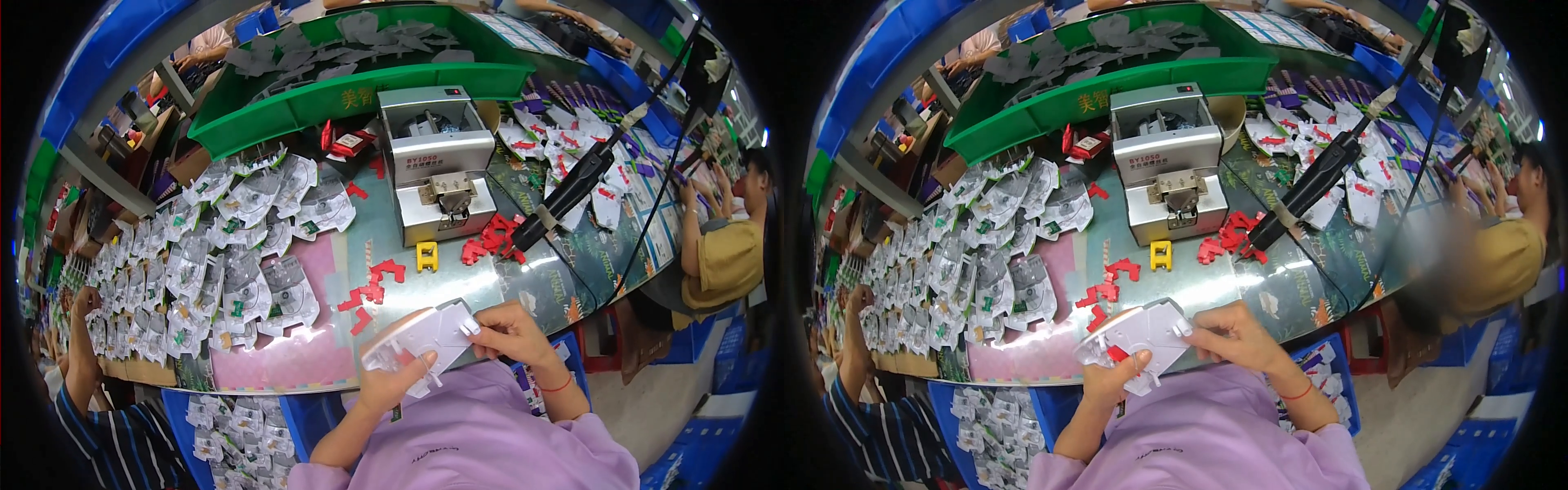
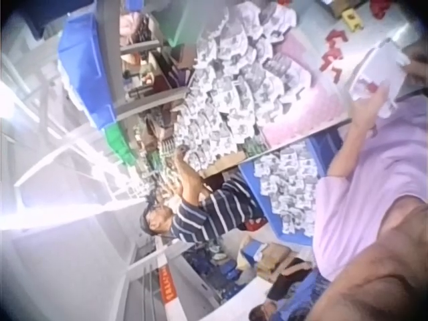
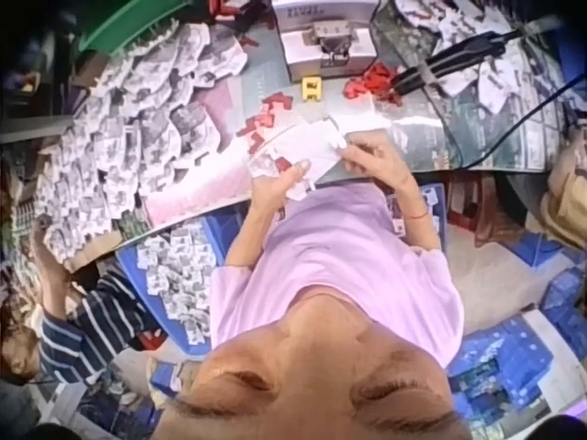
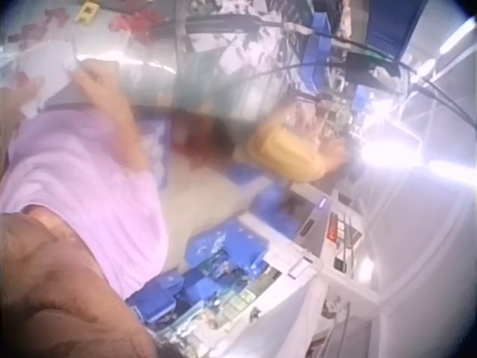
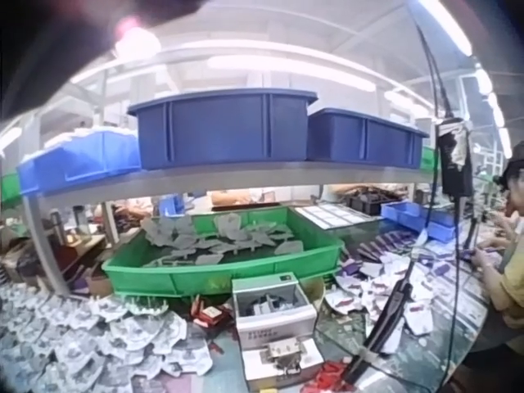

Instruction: The person assembles small plastic parts and connectors by hand, using a press machine and an electric screwdriver.

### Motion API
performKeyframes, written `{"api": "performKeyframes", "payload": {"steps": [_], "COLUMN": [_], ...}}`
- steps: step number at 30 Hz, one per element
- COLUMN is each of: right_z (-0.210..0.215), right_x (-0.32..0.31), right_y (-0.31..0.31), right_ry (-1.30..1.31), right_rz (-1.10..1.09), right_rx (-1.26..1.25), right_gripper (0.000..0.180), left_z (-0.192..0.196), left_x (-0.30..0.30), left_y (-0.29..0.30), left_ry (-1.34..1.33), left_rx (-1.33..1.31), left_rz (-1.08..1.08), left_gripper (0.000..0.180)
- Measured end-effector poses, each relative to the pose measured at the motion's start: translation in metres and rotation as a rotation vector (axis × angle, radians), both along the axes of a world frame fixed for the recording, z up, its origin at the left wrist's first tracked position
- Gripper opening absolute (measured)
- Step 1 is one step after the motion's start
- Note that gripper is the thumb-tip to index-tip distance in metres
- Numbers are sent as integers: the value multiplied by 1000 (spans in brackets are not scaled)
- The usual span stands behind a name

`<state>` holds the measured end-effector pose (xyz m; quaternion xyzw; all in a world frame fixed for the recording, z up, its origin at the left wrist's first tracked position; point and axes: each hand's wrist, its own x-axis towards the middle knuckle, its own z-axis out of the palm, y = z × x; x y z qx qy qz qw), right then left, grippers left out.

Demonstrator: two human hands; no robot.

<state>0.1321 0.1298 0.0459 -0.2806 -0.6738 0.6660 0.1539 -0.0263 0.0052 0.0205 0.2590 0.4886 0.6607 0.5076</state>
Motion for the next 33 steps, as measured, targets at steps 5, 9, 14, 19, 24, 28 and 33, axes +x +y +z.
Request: {"api": "performKeyframes", "payload": {"steps": [5, 9, 14, 19, 24, 28, 33], "right_z": [22, 26, 16, 1, -6, -25, -37], "right_x": [5, -9, -16, -18, -5, 38, 28], "right_y": [26, 24, 25, 34, 45, 79, 97], "right_ry": [56, 145, 145, 115, 124, 323, 548], "right_rz": [93, -19, 20, 24, -248, -684, -873], "right_rx": [326, 500, 510, 332, 277, 391, 123], "right_gripper": [16, 8, 12, 14, 10, 19, 51], "left_z": [9, 15, 15, 13, -2, 6, -1], "left_x": [4, 8, 8, 12, 12, 2, -2], "left_y": [-1, 3, 6, 13, 18, 25, 30], "left_ry": [127, 275, 366, 399, -84, -349, -446], "left_rx": [22, 83, 89, 131, -106, -117, -114], "left_rz": [-11, -23, -36, 5, 76, 165, 109], "left_gripper": [42, 43, 42, 44, 39, 37, 44]}}
